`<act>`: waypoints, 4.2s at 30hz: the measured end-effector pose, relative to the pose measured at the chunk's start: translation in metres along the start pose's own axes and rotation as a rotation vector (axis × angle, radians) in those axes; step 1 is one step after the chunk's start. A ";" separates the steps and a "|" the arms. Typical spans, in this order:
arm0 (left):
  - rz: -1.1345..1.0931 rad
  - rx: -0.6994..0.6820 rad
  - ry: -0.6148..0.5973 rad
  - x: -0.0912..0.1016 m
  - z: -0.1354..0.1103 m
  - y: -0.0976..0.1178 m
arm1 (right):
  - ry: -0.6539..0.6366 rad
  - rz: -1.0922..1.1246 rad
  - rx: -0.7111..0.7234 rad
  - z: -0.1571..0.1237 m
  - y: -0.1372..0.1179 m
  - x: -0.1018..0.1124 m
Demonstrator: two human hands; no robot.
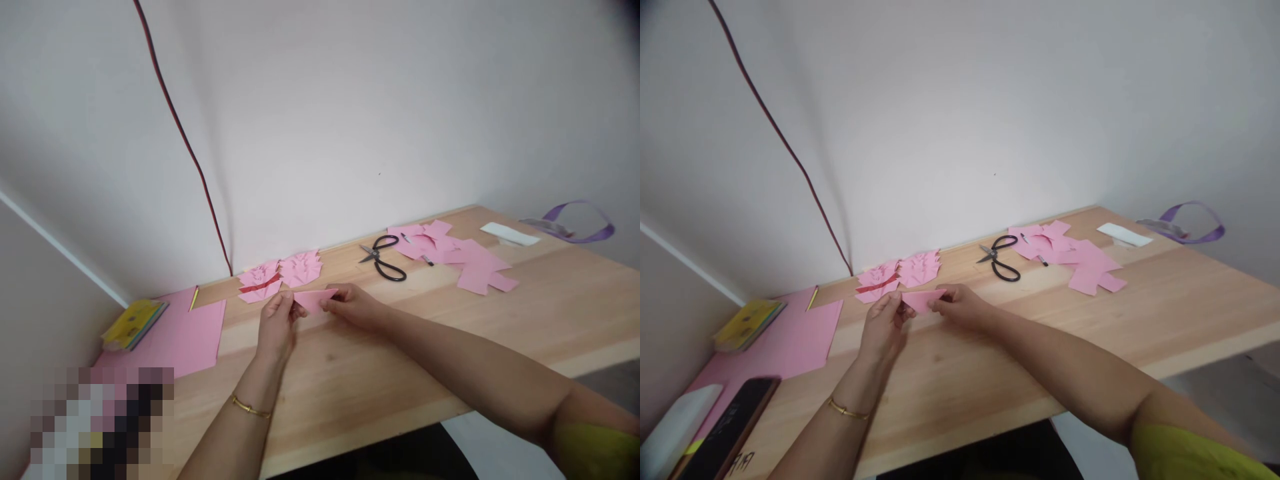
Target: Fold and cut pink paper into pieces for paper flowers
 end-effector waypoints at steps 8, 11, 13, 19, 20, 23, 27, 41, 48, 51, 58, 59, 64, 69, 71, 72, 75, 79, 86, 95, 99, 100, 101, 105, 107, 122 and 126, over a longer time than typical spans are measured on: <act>0.345 0.146 -0.138 -0.011 -0.006 -0.020 | 0.038 0.003 0.017 0.002 -0.001 0.000; 0.347 0.142 -0.144 -0.011 -0.006 -0.022 | 0.044 -0.004 0.043 0.001 -0.006 0.000; 0.369 0.135 -0.156 -0.010 -0.004 -0.021 | 0.070 -0.059 0.034 0.001 -0.007 0.002; 0.419 0.135 -0.163 -0.003 0.000 -0.020 | 0.129 -0.144 0.071 0.003 -0.006 0.014; 0.425 0.139 -0.156 -0.002 0.001 -0.021 | 0.143 -0.142 0.080 0.003 -0.006 0.016; 0.407 0.148 -0.153 -0.001 0.001 -0.021 | 0.156 -0.135 0.068 0.004 -0.002 0.020; 0.323 0.133 -0.130 -0.003 0.001 -0.018 | 0.156 -0.063 0.025 0.004 -0.001 0.021; 0.314 0.118 -0.178 -0.014 -0.005 -0.017 | 0.125 -0.145 0.039 0.000 -0.007 0.003; 0.403 0.122 -0.153 -0.013 -0.008 -0.010 | 0.167 -0.114 0.028 0.002 -0.003 0.014; 0.387 0.112 -0.089 -0.006 -0.004 -0.010 | 0.359 -0.045 0.021 0.002 -0.002 0.042; 0.238 0.146 -0.097 -0.010 -0.005 -0.023 | 0.108 -0.035 0.086 0.004 -0.009 0.015; 0.251 0.151 -0.110 -0.012 -0.006 -0.024 | 0.057 -0.060 0.106 0.003 -0.011 0.007; 0.280 0.094 -0.104 -0.012 -0.006 -0.020 | 0.040 -0.232 0.065 0.001 -0.009 0.005; 0.261 0.072 -0.056 -0.010 -0.006 -0.016 | -0.092 -0.129 0.078 -0.001 -0.013 -0.006; 0.240 0.066 -0.061 -0.012 -0.007 -0.016 | -0.127 -0.098 0.089 -0.003 -0.016 -0.012; 0.215 0.057 -0.057 -0.012 -0.007 -0.014 | -0.123 -0.098 0.080 -0.003 -0.016 -0.013; 0.100 0.010 -0.004 -0.005 -0.004 -0.006 | -0.102 -0.102 0.054 -0.003 -0.014 -0.013; -0.069 -0.061 0.040 0.007 0.002 0.009 | -0.095 -0.092 0.018 -0.002 -0.008 -0.011; -0.074 0.107 -0.076 -0.005 0.004 -0.014 | -0.015 -0.113 -0.024 -0.003 -0.002 -0.004; 0.177 0.058 -0.015 0.003 0.003 -0.013 | 0.122 -0.159 0.090 0.001 -0.013 0.014; -0.005 0.092 -0.100 -0.010 -0.001 -0.013 | 0.080 -0.028 0.075 0.001 -0.008 0.010; -0.028 0.102 -0.125 -0.014 -0.002 -0.015 | 0.068 -0.004 0.067 0.000 -0.008 0.007; -0.034 0.109 -0.138 -0.017 -0.003 -0.017 | 0.056 0.015 0.061 0.000 -0.008 0.005; -0.004 0.112 -0.080 -0.016 -0.005 -0.019 | -0.007 -0.006 0.057 -0.002 -0.014 -0.001; -0.004 0.117 -0.043 -0.013 -0.005 -0.019 | -0.025 -0.057 0.053 -0.002 -0.017 -0.001; -0.089 0.175 0.027 -0.004 -0.001 -0.020 | 0.284 -0.730 0.125 0.007 -0.028 0.086; -0.125 0.203 0.018 -0.006 -0.002 -0.020 | 0.300 -1.032 -0.068 0.002 -0.007 0.144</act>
Point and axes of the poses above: each hand's wrist, its own z-axis towards the middle knuckle, its own x-axis out of the back of the hand, y = z × x, the point moved 8 cm from there along z, towards the middle knuckle, and after that the axes turned 2 degrees about x, right-handed, at the moved point
